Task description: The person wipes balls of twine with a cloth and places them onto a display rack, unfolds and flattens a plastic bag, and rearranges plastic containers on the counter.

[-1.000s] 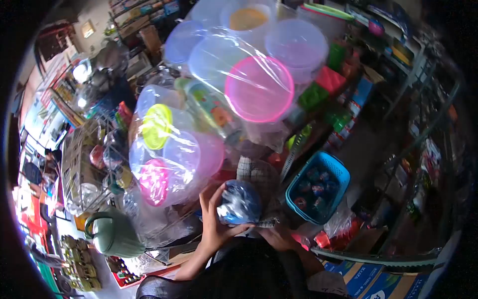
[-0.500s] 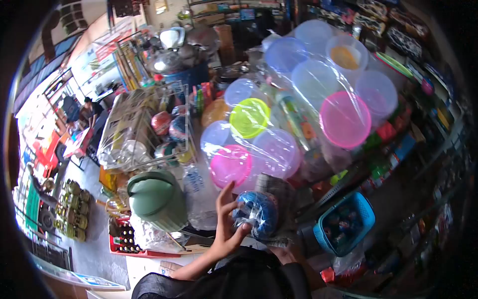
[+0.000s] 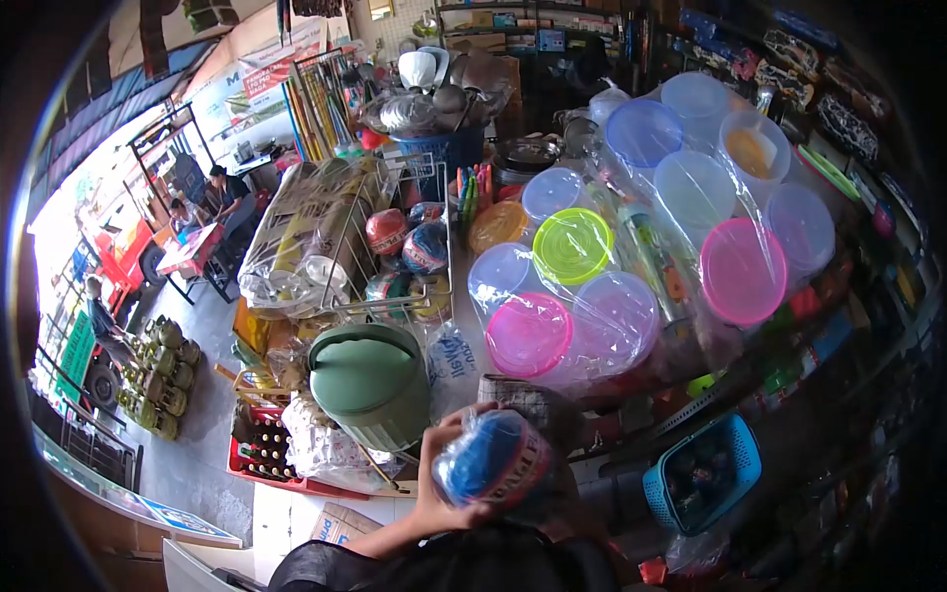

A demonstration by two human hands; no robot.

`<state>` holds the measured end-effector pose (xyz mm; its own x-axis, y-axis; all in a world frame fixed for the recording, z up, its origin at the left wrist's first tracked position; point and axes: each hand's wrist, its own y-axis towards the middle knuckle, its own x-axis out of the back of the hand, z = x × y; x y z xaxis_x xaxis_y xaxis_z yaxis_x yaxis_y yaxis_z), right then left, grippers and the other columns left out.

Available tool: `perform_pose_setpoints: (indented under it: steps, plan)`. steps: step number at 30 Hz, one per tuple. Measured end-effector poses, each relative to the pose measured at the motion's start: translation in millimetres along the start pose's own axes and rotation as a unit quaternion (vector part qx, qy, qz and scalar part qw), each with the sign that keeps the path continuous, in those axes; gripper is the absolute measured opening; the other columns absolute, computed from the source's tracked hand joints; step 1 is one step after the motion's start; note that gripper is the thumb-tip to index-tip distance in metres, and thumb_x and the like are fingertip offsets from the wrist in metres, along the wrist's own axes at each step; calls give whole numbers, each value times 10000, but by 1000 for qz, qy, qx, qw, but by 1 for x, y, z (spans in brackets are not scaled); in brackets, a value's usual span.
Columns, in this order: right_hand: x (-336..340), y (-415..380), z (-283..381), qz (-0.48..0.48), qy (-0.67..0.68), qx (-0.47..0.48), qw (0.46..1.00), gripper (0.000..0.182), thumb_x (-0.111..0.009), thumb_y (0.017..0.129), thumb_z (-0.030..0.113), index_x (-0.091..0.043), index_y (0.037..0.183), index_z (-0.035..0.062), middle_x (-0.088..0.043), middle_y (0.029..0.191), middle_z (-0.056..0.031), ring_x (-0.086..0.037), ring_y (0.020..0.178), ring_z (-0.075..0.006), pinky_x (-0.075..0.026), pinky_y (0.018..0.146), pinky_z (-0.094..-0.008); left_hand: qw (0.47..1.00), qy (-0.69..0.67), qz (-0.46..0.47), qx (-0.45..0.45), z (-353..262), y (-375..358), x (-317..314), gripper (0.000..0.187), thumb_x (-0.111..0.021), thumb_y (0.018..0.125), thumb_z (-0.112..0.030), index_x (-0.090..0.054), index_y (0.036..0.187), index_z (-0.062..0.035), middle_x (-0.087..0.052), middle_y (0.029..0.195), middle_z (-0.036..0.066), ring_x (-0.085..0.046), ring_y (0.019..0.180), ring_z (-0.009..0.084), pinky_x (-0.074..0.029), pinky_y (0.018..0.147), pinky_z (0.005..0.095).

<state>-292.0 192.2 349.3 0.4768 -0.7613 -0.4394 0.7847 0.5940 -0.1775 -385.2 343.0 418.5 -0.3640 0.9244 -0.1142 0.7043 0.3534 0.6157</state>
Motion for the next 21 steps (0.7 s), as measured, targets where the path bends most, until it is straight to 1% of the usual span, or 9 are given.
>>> perform_pose_setpoints:
  steps: [2,3,6,10,12,14,16,18,21]
  plan:
    - [1,-1,-2,-9,-1,-4,1000,444,-502,779,108,-338,1186,43,-457,1098,-103,-476,961,-199,-411,793,-307,937,348,18,-41,-25,6,3,776,-769,505,-278,-327,1091,-28,-316,1207,240,-345,1106,398,-277,920,457]
    - [2,-1,-2,-11,0,-2,1000,447,-502,778,107,-335,1189,43,-456,1101,-103,-475,962,-200,-412,792,-307,905,426,-1,-24,-36,8,-1,782,-776,477,-287,-353,1082,-29,-351,1190,229,-375,1078,414,-331,885,456]
    - [11,-3,-5,-21,0,-6,1000,458,-501,776,102,-327,1197,43,-451,1107,-104,-474,966,-202,-414,792,-309,963,266,50,6,-29,7,7,768,-776,484,-301,-362,1074,-35,-380,1168,227,-422,1044,393,-387,838,435]
    - [23,-6,-6,-42,6,-4,999,473,-500,774,96,-315,1207,43,-446,1117,-106,-472,971,-204,-417,792,-310,928,358,29,-97,-54,38,39,768,-796,458,-281,-376,1063,-65,-391,1156,232,-431,1046,380,-398,837,413]
    - [32,-9,-5,-53,10,0,999,481,-499,773,93,-310,1212,44,-443,1121,-106,-471,973,-205,-419,791,-311,801,527,-113,-261,-61,71,65,789,-780,485,-219,-328,1117,-79,-405,1136,240,-434,1038,375,-381,851,397]
    - [44,-12,-2,-69,14,5,998,488,-499,771,90,-304,1217,44,-441,1126,-107,-470,975,-207,-420,791,-312,810,557,-64,-170,-81,111,86,716,-756,512,-148,-365,1107,-65,-369,1202,196,-397,1091,349,-363,874,410]
    - [61,-17,0,-87,18,10,996,496,-498,770,87,-298,1222,44,-438,1130,-107,-469,978,-208,-422,791,-313,755,639,-96,-115,-81,132,94,727,-737,529,-108,-372,1157,-88,-285,1269,172,-299,1163,336,-317,923,419]
    - [79,-19,3,-109,30,15,993,504,-498,769,84,-293,1227,44,-435,1135,-108,-469,980,-209,-423,791,-314,721,653,-140,-183,-79,135,99,678,-691,628,-153,-340,1200,-61,-328,1249,149,-360,1129,291,-291,939,403]
    - [109,-21,8,-157,47,28,986,515,-497,767,80,-284,1235,44,-431,1142,-109,-467,984,-211,-426,790,-315,780,539,-245,-202,-64,110,77,502,-590,749,-200,-363,1160,-21,-360,1220,159,-367,1125,281,-293,937,413]
